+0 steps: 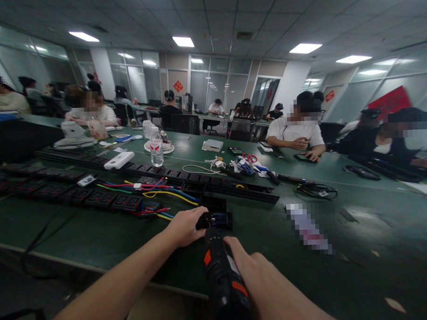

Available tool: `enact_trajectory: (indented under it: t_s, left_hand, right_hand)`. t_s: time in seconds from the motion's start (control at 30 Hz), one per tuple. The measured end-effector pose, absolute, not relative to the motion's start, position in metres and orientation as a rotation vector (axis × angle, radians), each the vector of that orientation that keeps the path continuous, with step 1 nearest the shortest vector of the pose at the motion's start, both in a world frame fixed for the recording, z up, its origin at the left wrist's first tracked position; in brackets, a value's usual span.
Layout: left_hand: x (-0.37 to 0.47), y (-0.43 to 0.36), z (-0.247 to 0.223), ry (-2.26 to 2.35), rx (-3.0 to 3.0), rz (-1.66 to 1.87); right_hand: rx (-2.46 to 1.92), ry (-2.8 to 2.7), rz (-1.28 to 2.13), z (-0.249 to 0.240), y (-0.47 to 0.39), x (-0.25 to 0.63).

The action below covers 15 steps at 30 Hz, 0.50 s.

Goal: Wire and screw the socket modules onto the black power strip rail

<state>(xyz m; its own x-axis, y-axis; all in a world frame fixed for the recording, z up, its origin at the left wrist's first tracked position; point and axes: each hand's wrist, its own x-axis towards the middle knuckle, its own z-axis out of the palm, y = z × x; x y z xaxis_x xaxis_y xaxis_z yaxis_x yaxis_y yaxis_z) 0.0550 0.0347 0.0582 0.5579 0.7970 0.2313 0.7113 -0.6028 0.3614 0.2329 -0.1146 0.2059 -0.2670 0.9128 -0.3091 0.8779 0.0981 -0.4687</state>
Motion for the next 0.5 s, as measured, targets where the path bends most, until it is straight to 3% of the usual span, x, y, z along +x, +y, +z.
enact_trajectory:
  t_s: [0.5]
  left_hand:
    - [0.0551,0.034,0.0592,1.284,2.571,0.552]
  right_hand:
    - [-1.854,-2.28,0.912,0.2023,-0.1152,0.2337]
